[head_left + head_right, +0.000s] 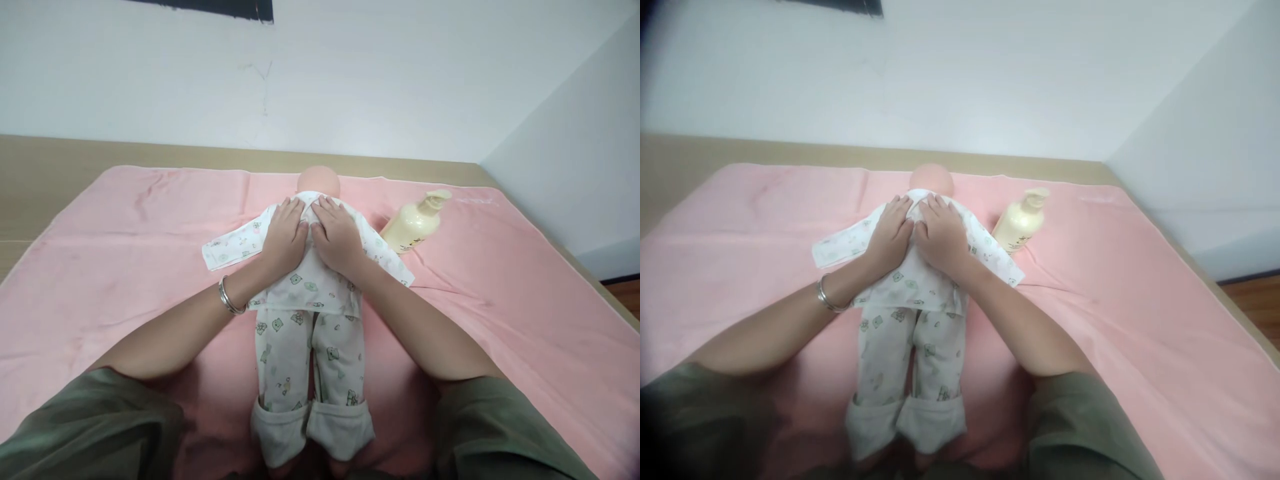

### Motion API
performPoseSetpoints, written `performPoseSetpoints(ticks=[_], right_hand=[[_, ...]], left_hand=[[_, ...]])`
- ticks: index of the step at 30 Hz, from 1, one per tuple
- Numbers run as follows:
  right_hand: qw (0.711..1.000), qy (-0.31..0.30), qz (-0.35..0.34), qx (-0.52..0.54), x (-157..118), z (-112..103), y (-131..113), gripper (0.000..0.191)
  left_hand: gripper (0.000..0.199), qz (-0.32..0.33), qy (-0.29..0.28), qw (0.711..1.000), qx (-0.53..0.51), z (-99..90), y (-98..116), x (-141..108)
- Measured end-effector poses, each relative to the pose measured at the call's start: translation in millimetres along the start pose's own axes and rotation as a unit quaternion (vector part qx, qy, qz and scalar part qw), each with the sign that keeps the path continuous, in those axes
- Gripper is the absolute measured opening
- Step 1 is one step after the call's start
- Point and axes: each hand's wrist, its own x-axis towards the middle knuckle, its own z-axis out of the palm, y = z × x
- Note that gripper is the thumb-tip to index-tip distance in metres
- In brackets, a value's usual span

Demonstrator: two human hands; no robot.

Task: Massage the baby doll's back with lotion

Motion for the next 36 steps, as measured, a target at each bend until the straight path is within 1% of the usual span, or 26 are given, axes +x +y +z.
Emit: performPoseSetpoints(ticks=[2,4,6,8,10,11,13,15,17,19,20,22,24,26,28,30,32,34,36], right_hand=[[0.999,-0.036,-0.032,-0.005,2,-7,9,0.057],[0.996,-0.066,-0.059,-0.017,2,-14,14,0.059],[0.996,-0.067,-0.049,-0.037,0,-17,12,0.060],[0.997,-0.048,-0.002,-0.067,-8,-17,1,0.060],[0.994,-0.034,0.047,-0.095,-21,-14,-16,0.060],[0.992,-0.030,0.057,-0.106,-28,-12,-26,0.060],[0.992,-0.029,0.036,-0.118,-40,-8,-43,0.062],[0.993,-0.031,-0.013,-0.116,-45,-6,-50,0.063],[0.993,-0.047,-0.053,-0.092,-39,-8,-43,0.060],[0.994,-0.067,-0.069,-0.051,-24,-11,-26,0.055],[0.995,-0.070,-0.067,-0.032,-15,-12,-16,0.053],[0.997,-0.063,-0.037,-0.015,1,-15,3,0.052],[0.999,-0.050,-0.006,-0.020,7,-15,11,0.054],[0.998,-0.030,0.023,-0.043,1,-13,4,0.057],[0.996,-0.018,0.044,-0.076,-13,-10,-12,0.057],[0.994,-0.032,0.034,-0.098,-28,-9,-31,0.057],[0.993,-0.056,0.002,-0.102,-36,-10,-41,0.058],[0.993,-0.075,-0.024,-0.085,-32,-12,-39,0.057],[0.994,-0.088,-0.030,-0.059,-19,-15,-24,0.055]], left_hand=[[0.060,0.017,-0.005,1.000,0.000,-0.2,-1,1],[0.060,0.024,0.001,1.000,-0.004,-1.0,-2,2],[0.059,0.020,0.015,1.000,-0.015,-1.6,-2,2],[0.057,0.013,0.027,0.999,-0.033,-1.6,-2,2],[0.054,0.013,0.039,0.998,-0.052,-1.0,-4,1],[0.051,0.016,0.045,0.997,-0.062,-0.6,-6,0],[0.047,0.020,0.058,0.995,-0.084,0.1,-8,-1],[0.044,0.021,0.065,0.992,-0.104,0.1,-9,-2],[0.042,0.026,0.061,0.991,-0.117,-0.9,-8,-2],[0.040,0.033,0.059,0.991,-0.117,-2.4,-5,-2],[0.040,0.032,0.059,0.991,-0.114,-3.1,-4,-2],[0.043,0.019,0.060,0.992,-0.105,-3.9,-3,-2],[0.046,0.006,0.059,0.993,-0.099,-3.7,-3,-2],[0.046,0.001,0.060,0.993,-0.100,-2.8,-4,-3],[0.045,0.001,0.067,0.992,-0.103,-2.0,-5,-3],[0.042,0.008,0.066,0.992,-0.106,-2.0,-4,-2],[0.036,0.019,0.057,0.992,-0.111,-3.0,-2,-2],[0.033,0.027,0.048,0.992,-0.113,-4.2,-1,-1],[0.034,0.024,0.046,0.993,-0.107,-4.8,0,-1]])
